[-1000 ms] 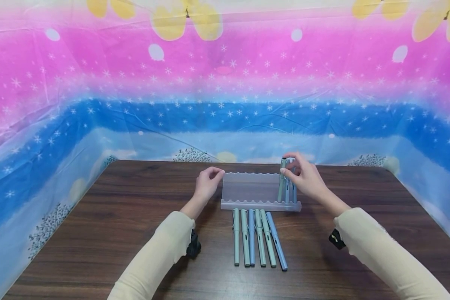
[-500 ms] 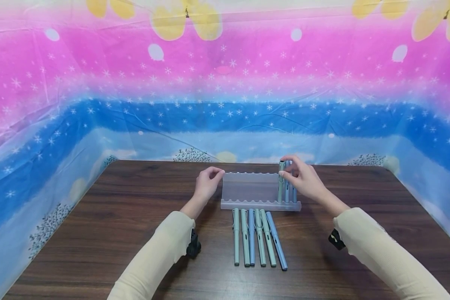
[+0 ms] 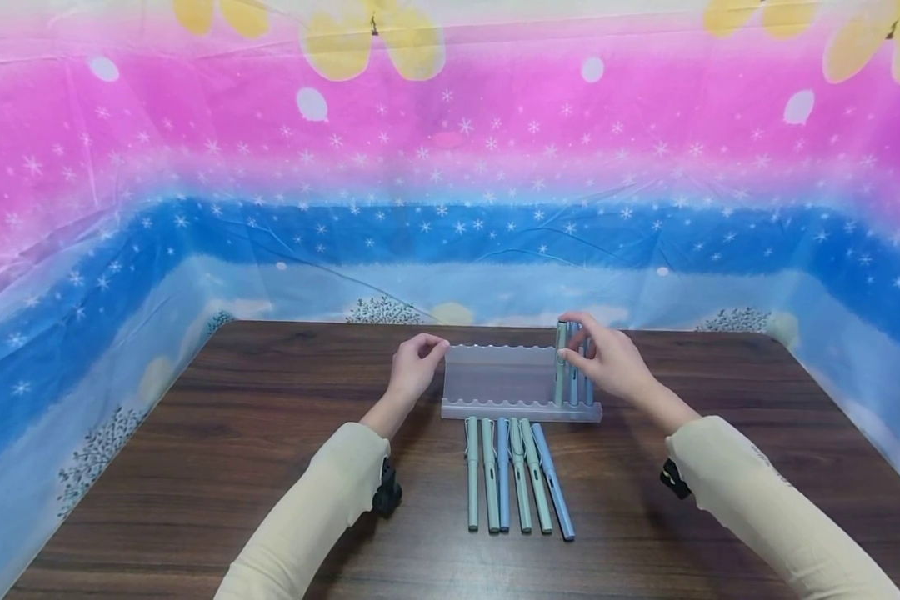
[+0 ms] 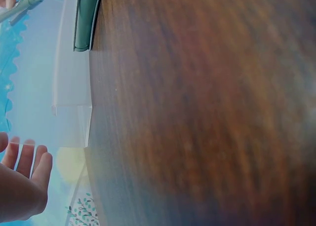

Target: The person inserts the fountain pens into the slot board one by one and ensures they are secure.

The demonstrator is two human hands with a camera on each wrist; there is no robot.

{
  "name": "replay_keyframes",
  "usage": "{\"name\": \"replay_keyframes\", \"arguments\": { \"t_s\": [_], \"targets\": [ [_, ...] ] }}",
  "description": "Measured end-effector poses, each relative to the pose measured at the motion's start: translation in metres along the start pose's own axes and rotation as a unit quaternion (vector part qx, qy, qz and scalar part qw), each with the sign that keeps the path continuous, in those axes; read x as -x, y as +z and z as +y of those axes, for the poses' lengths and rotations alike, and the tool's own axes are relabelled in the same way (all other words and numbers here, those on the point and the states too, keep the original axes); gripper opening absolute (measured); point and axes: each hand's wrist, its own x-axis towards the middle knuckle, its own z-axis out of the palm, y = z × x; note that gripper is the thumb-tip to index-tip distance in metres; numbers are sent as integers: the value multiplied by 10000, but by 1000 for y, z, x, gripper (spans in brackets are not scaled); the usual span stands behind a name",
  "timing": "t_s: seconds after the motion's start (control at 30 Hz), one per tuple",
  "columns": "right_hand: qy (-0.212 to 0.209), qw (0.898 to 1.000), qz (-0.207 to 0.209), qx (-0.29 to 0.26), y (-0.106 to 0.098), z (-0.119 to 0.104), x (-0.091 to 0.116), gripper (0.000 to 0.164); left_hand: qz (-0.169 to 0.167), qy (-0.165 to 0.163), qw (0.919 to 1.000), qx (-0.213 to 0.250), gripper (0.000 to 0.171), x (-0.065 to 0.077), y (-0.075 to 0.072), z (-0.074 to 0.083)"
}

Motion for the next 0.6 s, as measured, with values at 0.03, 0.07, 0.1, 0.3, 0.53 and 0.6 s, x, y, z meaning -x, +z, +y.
{"name": "replay_keyframes", "arguments": {
  "t_s": [0.03, 0.07, 0.1, 0.3, 0.53, 0.6],
  "targets": [
    [-14, 9999, -24, 103, 0, 0, 0, 48, -2, 2, 10000, 8, 19, 0, 0, 0],
    [-9, 9998, -55, 187, 0, 1, 1, 50, -8, -1, 10000, 14, 19, 0, 0, 0],
    [6, 9997, -93, 243, 0, 1, 1, 52, -11, 0, 10000, 11, 19, 0, 0, 0],
    [155, 9987, -339, 342, -1, 2, 0, 57, 4, 10, 10000, -44, 19, 0, 0, 0],
    [316, 9970, -572, 409, -3, 3, -3, 60, 42, 37, 10000, -80, 19, -1, 0, 0],
    [356, 9967, -614, 402, -3, 2, -4, 60, 50, 23, 10000, -73, 19, -1, 0, 0]
  ]
}}
